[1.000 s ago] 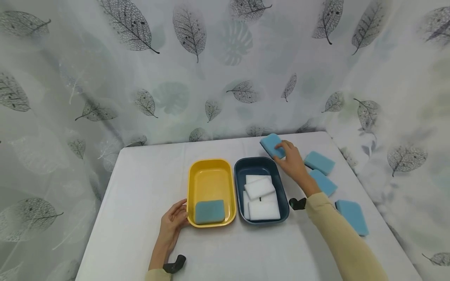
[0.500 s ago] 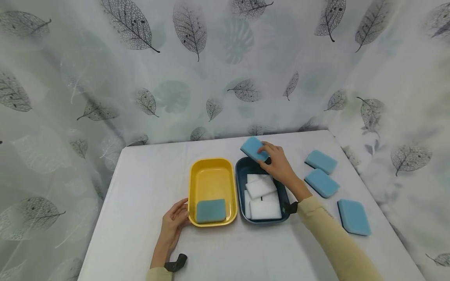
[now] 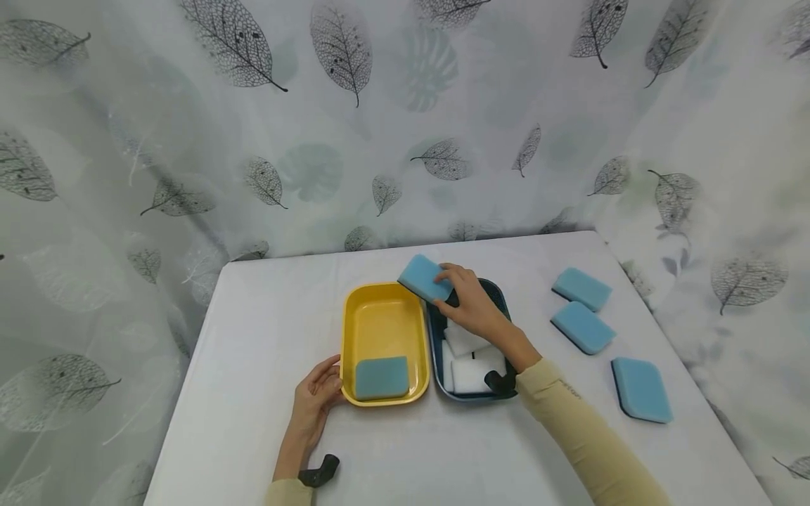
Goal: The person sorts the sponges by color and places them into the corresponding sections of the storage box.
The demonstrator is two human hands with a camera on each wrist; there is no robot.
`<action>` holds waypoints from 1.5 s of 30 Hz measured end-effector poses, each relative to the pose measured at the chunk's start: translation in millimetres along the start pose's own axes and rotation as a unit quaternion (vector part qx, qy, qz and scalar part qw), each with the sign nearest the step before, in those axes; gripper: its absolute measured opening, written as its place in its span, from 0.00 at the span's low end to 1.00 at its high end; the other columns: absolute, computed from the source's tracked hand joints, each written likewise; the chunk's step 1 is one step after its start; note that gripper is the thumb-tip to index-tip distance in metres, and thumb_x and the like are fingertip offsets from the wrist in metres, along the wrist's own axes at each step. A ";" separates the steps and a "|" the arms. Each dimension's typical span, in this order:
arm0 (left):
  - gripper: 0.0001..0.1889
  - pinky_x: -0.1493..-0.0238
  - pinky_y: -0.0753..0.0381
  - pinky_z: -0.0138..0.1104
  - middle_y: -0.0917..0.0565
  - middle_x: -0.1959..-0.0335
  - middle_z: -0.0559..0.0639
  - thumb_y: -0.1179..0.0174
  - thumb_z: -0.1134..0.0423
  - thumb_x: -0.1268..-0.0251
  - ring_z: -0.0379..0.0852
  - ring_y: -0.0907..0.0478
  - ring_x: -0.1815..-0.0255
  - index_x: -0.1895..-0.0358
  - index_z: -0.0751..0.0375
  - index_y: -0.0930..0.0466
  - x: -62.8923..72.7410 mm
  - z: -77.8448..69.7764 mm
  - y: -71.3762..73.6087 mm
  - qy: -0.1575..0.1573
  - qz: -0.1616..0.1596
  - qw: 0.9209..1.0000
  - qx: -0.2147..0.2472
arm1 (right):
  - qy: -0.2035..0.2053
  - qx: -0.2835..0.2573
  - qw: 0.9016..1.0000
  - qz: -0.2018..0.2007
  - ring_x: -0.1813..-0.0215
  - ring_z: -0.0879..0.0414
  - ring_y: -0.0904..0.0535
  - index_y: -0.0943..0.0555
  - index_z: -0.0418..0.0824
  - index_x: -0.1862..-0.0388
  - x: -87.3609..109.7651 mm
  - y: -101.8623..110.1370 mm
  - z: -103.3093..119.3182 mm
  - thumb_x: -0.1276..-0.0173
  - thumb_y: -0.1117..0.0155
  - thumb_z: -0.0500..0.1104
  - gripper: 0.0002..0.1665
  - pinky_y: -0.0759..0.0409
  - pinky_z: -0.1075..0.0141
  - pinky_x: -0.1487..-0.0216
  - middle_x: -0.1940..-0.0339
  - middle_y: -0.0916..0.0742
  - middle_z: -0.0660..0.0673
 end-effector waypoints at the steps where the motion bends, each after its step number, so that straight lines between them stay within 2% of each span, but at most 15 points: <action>1: 0.28 0.56 0.10 0.30 0.18 0.49 0.47 0.40 0.72 0.26 0.37 0.15 0.54 0.25 0.68 0.34 -0.2 0.1 -0.3 0.000 0.000 1.000 -0.001 | 0.007 0.005 1.000 0.004 0.26 0.35 0.32 0.25 0.40 0.37 -0.3 -2.0 2.2 0.26 0.30 0.44 0.23 0.24 0.42 0.30 0.21 0.30 0.35; 6: 0.27 0.59 0.11 0.29 0.17 0.49 0.47 0.40 0.72 0.26 0.37 0.16 0.55 0.26 0.67 0.33 1.1 0.5 0.3 0.001 -0.010 1.000 -0.007 | 0.050 0.035 0.998 0.031 0.24 0.37 0.33 0.25 0.42 0.38 0.1 -13.8 14.2 0.26 0.31 0.45 0.22 0.24 0.44 0.27 0.21 0.30 0.36; 11: 0.28 0.58 0.11 0.29 0.18 0.49 0.46 0.41 0.72 0.25 0.36 0.16 0.54 0.25 0.67 0.34 3.2 -0.4 0.8 0.000 -0.007 1.000 -0.008 | 0.086 0.039 0.994 0.049 0.22 0.39 0.33 0.24 0.43 0.39 0.8 -24.7 25.3 0.26 0.30 0.46 0.21 0.26 0.45 0.24 0.21 0.29 0.36; 16: 0.28 0.58 0.11 0.29 0.17 0.49 0.46 0.41 0.72 0.25 0.36 0.16 0.54 0.25 0.67 0.34 3.9 0.9 0.3 0.002 -0.008 1.000 -0.006 | 0.097 0.039 0.991 0.087 0.21 0.43 0.35 0.25 0.46 0.39 -2.8 -37.9 31.8 0.25 0.32 0.48 0.20 0.28 0.48 0.22 0.21 0.29 0.39; 21: 0.28 0.57 0.11 0.29 0.17 0.48 0.47 0.41 0.72 0.25 0.37 0.16 0.53 0.25 0.67 0.33 2.7 -0.7 -1.6 -0.003 -0.005 1.000 -0.011 | 0.110 0.036 0.985 0.127 0.22 0.45 0.31 0.23 0.46 0.40 -8.1 -47.1 38.3 0.26 0.31 0.48 0.19 0.27 0.51 0.22 0.22 0.27 0.41; 24: 0.28 0.57 0.11 0.29 0.17 0.48 0.47 0.41 0.71 0.25 0.37 0.16 0.53 0.25 0.67 0.33 0.7 -3.1 -3.3 -0.011 -0.002 1.000 -0.008 | 0.111 0.040 0.982 0.146 0.23 0.46 0.29 0.23 0.45 0.42 -10.4 -51.4 40.3 0.26 0.30 0.47 0.19 0.27 0.52 0.23 0.23 0.25 0.42; 28: 0.27 0.58 0.11 0.30 0.17 0.49 0.47 0.41 0.72 0.26 0.37 0.16 0.54 0.26 0.67 0.32 -0.1 -2.4 -3.3 -0.005 -0.004 1.000 -0.006 | 0.099 0.054 0.978 0.178 0.23 0.48 0.29 0.23 0.46 0.42 -10.5 -57.7 39.7 0.26 0.30 0.48 0.18 0.27 0.55 0.22 0.22 0.25 0.44; 34: 0.27 0.58 0.10 0.30 0.17 0.50 0.47 0.41 0.73 0.26 0.37 0.15 0.54 0.26 0.67 0.33 0.1 2.3 -0.7 -0.006 -0.006 1.000 -0.002 | 0.094 0.050 0.974 0.199 0.22 0.47 0.29 0.23 0.45 0.43 -9.5 -62.5 42.1 0.27 0.29 0.45 0.18 0.27 0.55 0.22 0.22 0.25 0.42; 40: 0.26 0.58 0.10 0.30 0.17 0.50 0.46 0.41 0.73 0.26 0.37 0.15 0.54 0.27 0.65 0.31 0.5 3.8 -0.2 0.000 -0.010 1.000 -0.008 | 0.085 0.060 0.966 0.237 0.27 0.47 0.27 0.23 0.43 0.37 -9.6 -61.9 50.3 0.26 0.31 0.44 0.21 0.26 0.54 0.24 0.26 0.23 0.41; 45: 0.26 0.57 0.10 0.30 0.17 0.50 0.47 0.40 0.72 0.26 0.37 0.15 0.54 0.27 0.64 0.31 0.1 2.4 -2.3 0.000 -0.011 1.000 -0.008 | 0.080 0.059 0.964 0.248 0.29 0.45 0.27 0.21 0.44 0.36 -9.4 -61.5 56.6 0.26 0.31 0.43 0.22 0.23 0.53 0.27 0.27 0.23 0.40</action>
Point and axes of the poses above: each hand's wrist, its own x-axis away from the middle knuckle, its own y-axis out of the back of the hand, z = x × y, the point moved 1 cm from there along -x, towards the middle knuckle
